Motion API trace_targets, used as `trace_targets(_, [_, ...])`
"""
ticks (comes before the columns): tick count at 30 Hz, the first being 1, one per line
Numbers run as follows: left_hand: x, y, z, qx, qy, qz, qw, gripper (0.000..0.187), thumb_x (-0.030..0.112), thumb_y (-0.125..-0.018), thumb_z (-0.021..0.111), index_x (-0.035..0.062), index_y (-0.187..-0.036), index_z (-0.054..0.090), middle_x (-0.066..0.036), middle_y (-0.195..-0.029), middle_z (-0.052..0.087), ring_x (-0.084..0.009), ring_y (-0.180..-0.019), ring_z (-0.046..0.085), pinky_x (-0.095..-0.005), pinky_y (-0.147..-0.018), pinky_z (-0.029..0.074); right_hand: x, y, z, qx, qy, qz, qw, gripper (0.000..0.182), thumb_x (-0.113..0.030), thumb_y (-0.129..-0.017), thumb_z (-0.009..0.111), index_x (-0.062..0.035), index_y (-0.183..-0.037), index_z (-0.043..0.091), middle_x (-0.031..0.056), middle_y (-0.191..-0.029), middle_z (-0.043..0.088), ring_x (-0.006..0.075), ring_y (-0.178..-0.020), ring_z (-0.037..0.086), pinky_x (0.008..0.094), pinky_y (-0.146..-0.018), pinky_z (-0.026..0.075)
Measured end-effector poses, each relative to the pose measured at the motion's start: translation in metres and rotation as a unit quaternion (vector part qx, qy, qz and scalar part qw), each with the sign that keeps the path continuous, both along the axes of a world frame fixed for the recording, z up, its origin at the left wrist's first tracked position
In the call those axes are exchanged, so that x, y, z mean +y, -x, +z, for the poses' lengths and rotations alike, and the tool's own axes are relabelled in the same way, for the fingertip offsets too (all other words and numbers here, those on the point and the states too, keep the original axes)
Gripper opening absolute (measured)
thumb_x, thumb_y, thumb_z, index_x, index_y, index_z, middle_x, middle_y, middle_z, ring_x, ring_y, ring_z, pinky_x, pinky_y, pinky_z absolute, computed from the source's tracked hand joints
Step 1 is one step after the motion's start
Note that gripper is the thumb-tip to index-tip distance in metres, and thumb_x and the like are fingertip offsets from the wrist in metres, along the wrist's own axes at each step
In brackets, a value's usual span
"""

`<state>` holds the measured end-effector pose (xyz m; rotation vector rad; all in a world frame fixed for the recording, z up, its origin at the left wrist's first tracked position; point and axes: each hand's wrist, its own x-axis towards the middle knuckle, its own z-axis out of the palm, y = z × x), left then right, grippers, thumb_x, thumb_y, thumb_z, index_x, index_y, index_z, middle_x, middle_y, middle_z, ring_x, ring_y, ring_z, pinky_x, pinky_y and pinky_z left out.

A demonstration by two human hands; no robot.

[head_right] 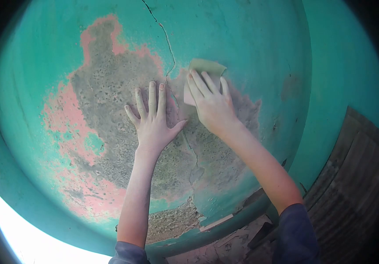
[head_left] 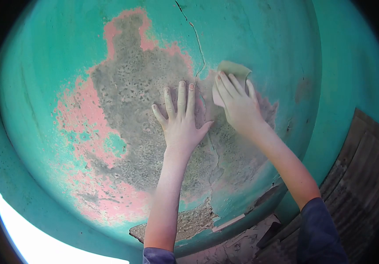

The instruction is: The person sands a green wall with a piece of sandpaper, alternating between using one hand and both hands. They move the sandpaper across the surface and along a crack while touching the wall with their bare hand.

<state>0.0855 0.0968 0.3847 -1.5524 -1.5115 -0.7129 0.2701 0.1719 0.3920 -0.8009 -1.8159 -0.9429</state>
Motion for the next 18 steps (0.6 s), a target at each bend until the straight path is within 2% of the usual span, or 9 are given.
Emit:
trace_targets(2, [0.0,-0.002,0.0,0.002,0.0,-0.002,1.0,0.118,0.062,-0.075,0.077,0.0178,-0.165,0.015,-0.009,-0.171,0.011,-0.0442,-0.156,0.002,-0.0792,-0.112,0.004,0.011,-0.001,0.03,0.026,-0.003,0.018,1.0,0.063,-0.011,-0.091,0.053,-0.005,-0.153,0.042,0.0103,-0.16,0.042,0.0309,-0.144,0.043,0.0575,-0.115,0.032])
trace_targets(4, [-0.001,-0.003,0.001,0.003,0.007,0.01,1.0,0.12,0.064,-0.074,0.077,0.0173,-0.165,0.013,-0.01,-0.172,0.01,-0.0446,-0.156,0.002,-0.0789,-0.113,0.003,0.012,-0.001,0.034,0.055,0.003,0.042,0.998,0.063,-0.01,-0.092,0.054,-0.0043,-0.153,0.042,0.0111,-0.16,0.041,0.0316,-0.144,0.043,0.0575,-0.115,0.032])
trace_targets(8, [-0.002,-0.001,0.001,0.005,0.017,0.009,1.0,0.121,0.064,-0.074,0.077,0.0175,-0.165,0.013,-0.01,-0.172,0.009,-0.0447,-0.156,0.0,-0.0786,-0.113,0.003,0.007,-0.006,-0.022,0.049,0.022,0.065,0.996,0.063,-0.01,-0.091,0.054,-0.004,-0.153,0.042,0.0114,-0.16,0.041,0.0315,-0.144,0.042,0.0578,-0.114,0.032])
trace_targets(10, [-0.002,-0.002,0.001,0.005,0.016,0.006,1.0,0.121,0.064,-0.074,0.077,0.0175,-0.165,0.013,-0.01,-0.172,0.008,-0.0445,-0.156,-0.001,-0.0783,-0.113,0.002,-0.003,-0.009,-0.044,-0.007,0.067,0.023,0.997,0.063,-0.009,-0.091,0.054,-0.004,-0.153,0.043,0.0115,-0.161,0.039,0.0315,-0.145,0.041,0.0576,-0.115,0.032])
trace_targets(13, [-0.002,-0.002,0.001,0.003,0.016,0.002,1.0,0.122,0.064,-0.073,0.077,0.0175,-0.165,0.013,-0.01,-0.172,0.008,-0.0445,-0.156,-0.001,-0.0785,-0.113,0.002,0.004,-0.011,-0.023,0.01,0.048,0.032,0.998,0.063,-0.009,-0.092,0.053,-0.0041,-0.154,0.041,0.0114,-0.162,0.037,0.0316,-0.145,0.04,0.0574,-0.115,0.031])
trace_targets(16, [-0.002,-0.002,0.001,0.004,0.011,0.003,1.0,0.122,0.065,-0.073,0.077,0.0179,-0.165,0.013,-0.01,-0.172,0.008,-0.0442,-0.156,0.0,-0.0786,-0.113,0.002,0.015,-0.006,0.022,0.054,0.036,0.037,0.997,0.063,-0.01,-0.092,0.052,-0.0039,-0.154,0.04,0.0116,-0.163,0.036,0.0315,-0.146,0.04,0.0573,-0.115,0.031])
trace_targets(18, [-0.002,-0.002,0.0,0.004,0.013,0.003,1.0,0.122,0.064,-0.073,0.077,0.0179,-0.165,0.012,-0.01,-0.172,0.008,-0.0443,-0.156,-0.001,-0.0785,-0.113,0.002,0.018,-0.005,0.012,0.06,0.037,0.045,0.996,0.063,-0.01,-0.093,0.052,-0.0043,-0.155,0.039,0.0112,-0.163,0.036,0.0318,-0.146,0.04,0.0572,-0.115,0.031])
